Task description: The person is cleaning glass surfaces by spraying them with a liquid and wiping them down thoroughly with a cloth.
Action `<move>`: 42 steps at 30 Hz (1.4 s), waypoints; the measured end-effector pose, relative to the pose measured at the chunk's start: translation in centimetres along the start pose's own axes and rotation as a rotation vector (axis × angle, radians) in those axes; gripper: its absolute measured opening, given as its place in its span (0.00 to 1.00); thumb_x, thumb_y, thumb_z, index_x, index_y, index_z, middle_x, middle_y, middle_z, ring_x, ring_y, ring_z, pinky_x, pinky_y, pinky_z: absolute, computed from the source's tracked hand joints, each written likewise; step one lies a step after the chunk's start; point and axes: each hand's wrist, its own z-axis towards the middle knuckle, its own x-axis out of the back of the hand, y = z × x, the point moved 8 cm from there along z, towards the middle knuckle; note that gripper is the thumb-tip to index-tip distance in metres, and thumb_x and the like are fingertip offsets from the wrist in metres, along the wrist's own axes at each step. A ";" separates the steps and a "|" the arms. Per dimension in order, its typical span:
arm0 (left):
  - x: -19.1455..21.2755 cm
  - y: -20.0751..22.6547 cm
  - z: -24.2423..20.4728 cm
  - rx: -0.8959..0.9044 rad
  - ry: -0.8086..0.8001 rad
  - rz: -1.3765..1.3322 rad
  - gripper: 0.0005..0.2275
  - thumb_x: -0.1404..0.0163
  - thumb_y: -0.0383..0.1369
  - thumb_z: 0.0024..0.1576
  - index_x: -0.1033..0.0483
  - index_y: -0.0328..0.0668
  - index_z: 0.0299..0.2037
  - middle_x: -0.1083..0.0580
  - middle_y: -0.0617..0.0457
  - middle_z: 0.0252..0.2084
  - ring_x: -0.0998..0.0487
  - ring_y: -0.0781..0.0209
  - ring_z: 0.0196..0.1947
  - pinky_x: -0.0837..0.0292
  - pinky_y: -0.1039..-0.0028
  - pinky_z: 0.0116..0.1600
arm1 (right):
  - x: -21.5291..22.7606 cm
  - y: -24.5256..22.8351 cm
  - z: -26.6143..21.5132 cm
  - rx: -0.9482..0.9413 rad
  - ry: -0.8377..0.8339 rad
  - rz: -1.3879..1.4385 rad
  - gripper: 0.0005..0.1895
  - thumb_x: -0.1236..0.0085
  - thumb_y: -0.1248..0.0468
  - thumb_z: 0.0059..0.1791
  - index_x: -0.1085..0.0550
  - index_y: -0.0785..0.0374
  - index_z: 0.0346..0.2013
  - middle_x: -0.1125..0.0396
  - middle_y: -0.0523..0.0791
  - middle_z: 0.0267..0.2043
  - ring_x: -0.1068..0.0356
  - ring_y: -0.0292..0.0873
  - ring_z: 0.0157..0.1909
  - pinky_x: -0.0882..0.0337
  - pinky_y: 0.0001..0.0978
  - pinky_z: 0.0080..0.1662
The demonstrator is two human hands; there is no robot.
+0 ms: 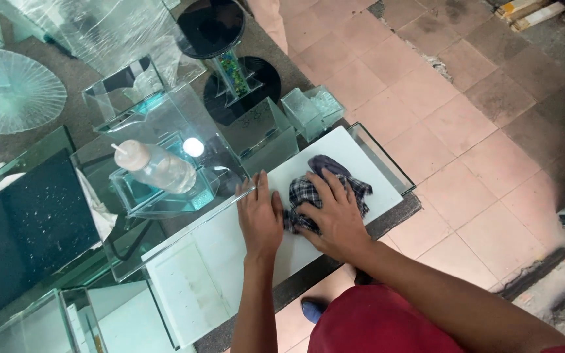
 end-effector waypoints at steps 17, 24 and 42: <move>0.7 0.6 2.1 0.067 0.023 0.192 0.10 0.54 0.33 0.71 0.22 0.47 0.58 0.24 0.50 0.46 0.23 0.47 0.48 0.32 0.54 0.65 | 3.1 3.5 -3.5 0.047 -0.055 -0.029 0.27 0.32 0.51 0.39 0.24 0.50 0.51 0.38 0.51 0.74 0.43 0.62 0.81 0.21 0.61 0.54; 1.2 0.8 1.5 -0.041 0.124 0.134 0.12 0.51 0.29 0.68 0.21 0.39 0.60 0.24 0.42 0.47 0.25 0.40 0.46 0.31 0.50 0.57 | -1.0 5.4 3.8 0.037 -0.100 0.052 0.30 0.28 0.49 0.41 0.26 0.54 0.53 0.40 0.57 0.79 0.48 0.62 0.83 0.32 0.62 0.68; -2.6 -2.0 1.5 -0.011 0.229 0.002 0.16 0.45 0.39 0.62 0.20 0.39 0.56 0.25 0.42 0.46 0.26 0.37 0.47 0.31 0.48 0.57 | -9.7 13.5 5.4 -0.015 -0.148 -0.210 0.46 0.14 0.40 0.31 0.28 0.38 0.59 0.38 0.37 0.78 0.43 0.45 0.80 0.33 0.45 0.73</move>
